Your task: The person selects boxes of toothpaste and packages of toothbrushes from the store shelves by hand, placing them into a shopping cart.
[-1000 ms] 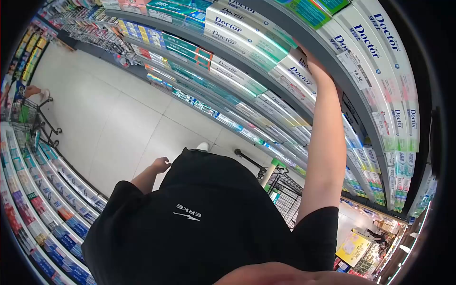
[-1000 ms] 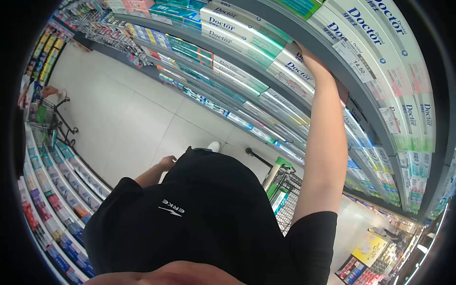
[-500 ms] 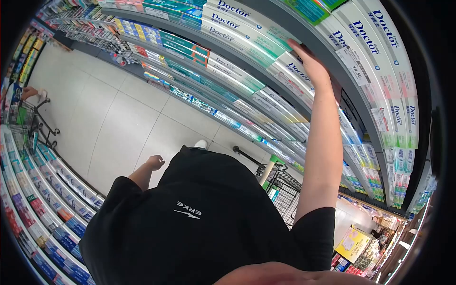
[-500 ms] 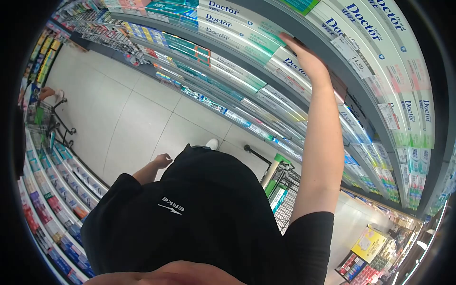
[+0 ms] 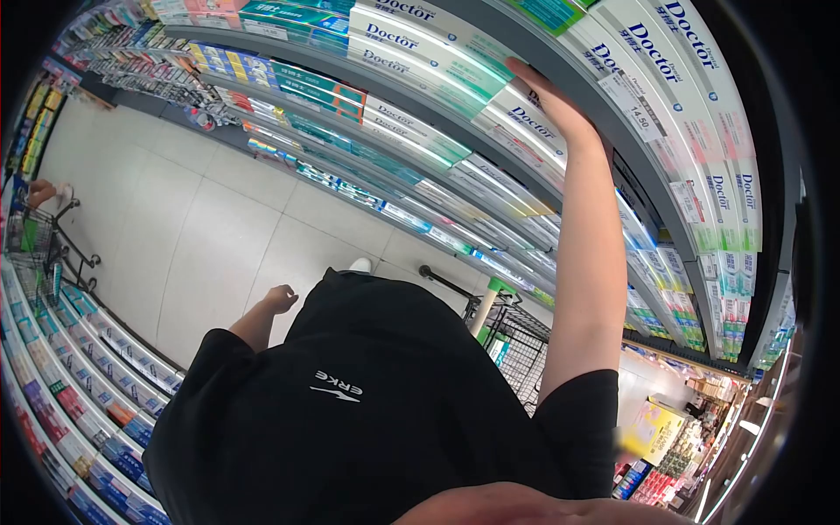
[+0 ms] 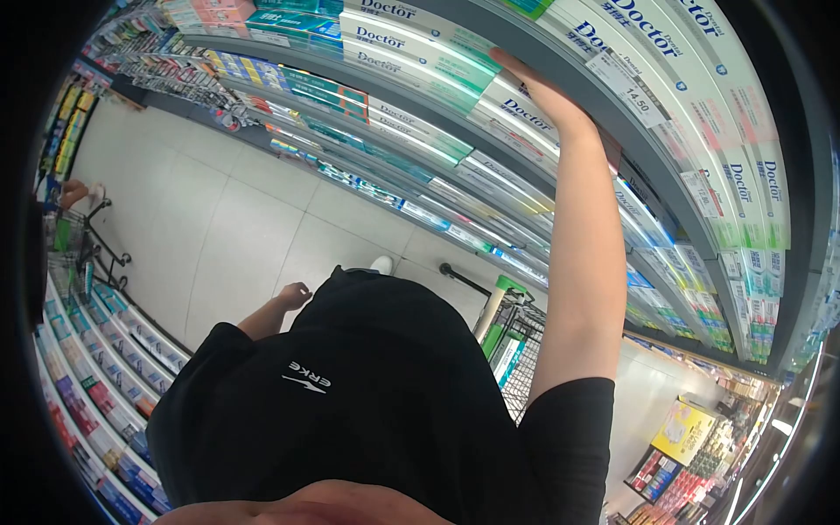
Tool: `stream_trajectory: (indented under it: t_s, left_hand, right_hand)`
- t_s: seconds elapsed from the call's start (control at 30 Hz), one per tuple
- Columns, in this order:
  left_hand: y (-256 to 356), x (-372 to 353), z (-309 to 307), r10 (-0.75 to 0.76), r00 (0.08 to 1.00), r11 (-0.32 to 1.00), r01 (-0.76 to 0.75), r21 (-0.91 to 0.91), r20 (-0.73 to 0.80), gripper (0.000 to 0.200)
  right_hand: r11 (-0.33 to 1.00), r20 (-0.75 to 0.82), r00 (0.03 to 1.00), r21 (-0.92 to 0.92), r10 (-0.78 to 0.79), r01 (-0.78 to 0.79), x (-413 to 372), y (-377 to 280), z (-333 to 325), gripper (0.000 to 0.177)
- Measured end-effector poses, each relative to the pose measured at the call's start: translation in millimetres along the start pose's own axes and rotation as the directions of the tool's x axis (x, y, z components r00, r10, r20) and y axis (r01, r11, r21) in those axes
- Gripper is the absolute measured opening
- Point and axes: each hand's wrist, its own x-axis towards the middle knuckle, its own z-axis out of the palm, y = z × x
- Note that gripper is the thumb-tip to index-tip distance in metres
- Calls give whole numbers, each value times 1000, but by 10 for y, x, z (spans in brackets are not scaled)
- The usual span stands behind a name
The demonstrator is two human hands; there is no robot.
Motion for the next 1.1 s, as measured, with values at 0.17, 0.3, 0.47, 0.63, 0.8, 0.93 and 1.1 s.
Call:
stream_trajectory:
  t_s: [0.17, 0.3, 0.47, 0.63, 0.8, 0.93, 1.1]
  left_hand:
    - [25, 74, -11, 27, 999, 999, -28, -42, -22, 46]
    - [46, 90, 23, 2, 1000, 996, -1, -84, 16, 45]
    - [385, 508, -399, 206, 922, 972, -232, -42, -327, 44]
    - [2531, -296, -2638, 361, 197, 698, -705, 124, -912, 26]
    - [3693, -825, -3938, 305, -133, 570, -768, 293, -943, 44]
    - [4016, -570, -4225, 170, -87, 552, -817, 167, -982, 35]
    - [4096, -683, -4283, 153, -3, 477, -875, 77, -988, 31]
  right_hand:
    - [964, 75, 997, -266, 31, -10, -78, 7, -77, 71]
    - [997, 8, 1000, -73, 20, -20, -57, 57, -45, 75]
    - [995, 124, 990, -82, 61, -51, -76, -13, 76, 88]
    - [993, 146, 983, -64, 111, -103, -96, -139, 102, 91]
    - [985, 125, 979, -78, 163, -154, -71, -127, 141, 94]
    - [979, 157, 970, -117, 187, -170, -56, -148, 110, 97]
    - [985, 191, 966, -53, 172, -165, -54, -128, 106, 95]
